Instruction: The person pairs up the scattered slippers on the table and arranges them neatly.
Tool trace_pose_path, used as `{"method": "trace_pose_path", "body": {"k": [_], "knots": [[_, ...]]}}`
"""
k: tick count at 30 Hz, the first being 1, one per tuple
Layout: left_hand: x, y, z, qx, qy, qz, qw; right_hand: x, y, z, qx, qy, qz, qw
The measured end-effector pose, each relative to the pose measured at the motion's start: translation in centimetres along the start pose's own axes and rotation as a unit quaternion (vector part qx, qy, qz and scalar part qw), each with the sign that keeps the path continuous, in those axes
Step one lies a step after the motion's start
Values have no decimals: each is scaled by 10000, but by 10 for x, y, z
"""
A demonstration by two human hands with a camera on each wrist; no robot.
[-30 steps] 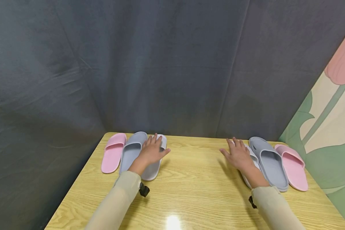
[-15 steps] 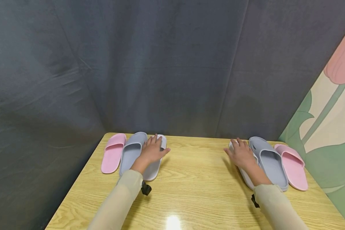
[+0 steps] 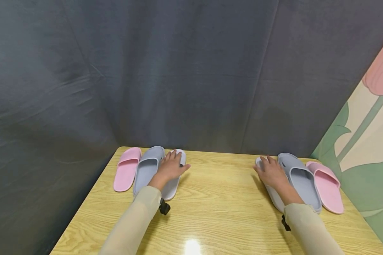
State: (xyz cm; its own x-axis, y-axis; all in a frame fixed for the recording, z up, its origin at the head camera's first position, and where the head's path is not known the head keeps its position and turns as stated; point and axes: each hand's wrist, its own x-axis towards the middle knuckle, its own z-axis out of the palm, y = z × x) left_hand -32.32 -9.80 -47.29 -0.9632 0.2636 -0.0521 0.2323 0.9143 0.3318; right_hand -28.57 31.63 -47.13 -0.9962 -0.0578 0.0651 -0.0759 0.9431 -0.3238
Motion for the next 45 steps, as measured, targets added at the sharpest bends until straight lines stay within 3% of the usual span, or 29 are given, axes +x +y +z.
{"method": "trace_pose_path", "body": {"k": [28, 34, 45], "knots": [[17, -5, 10, -50, -141, -275, 9995, 4, 20, 4, -389, -247, 158, 9988], [14, 0, 11, 144, -76, -319, 9994, 3, 24, 8, -339, -391, 177, 9985], [14, 4, 12, 31, 5, -503, 9987, 1, 21, 5, -270, -472, 208, 9983]]}}
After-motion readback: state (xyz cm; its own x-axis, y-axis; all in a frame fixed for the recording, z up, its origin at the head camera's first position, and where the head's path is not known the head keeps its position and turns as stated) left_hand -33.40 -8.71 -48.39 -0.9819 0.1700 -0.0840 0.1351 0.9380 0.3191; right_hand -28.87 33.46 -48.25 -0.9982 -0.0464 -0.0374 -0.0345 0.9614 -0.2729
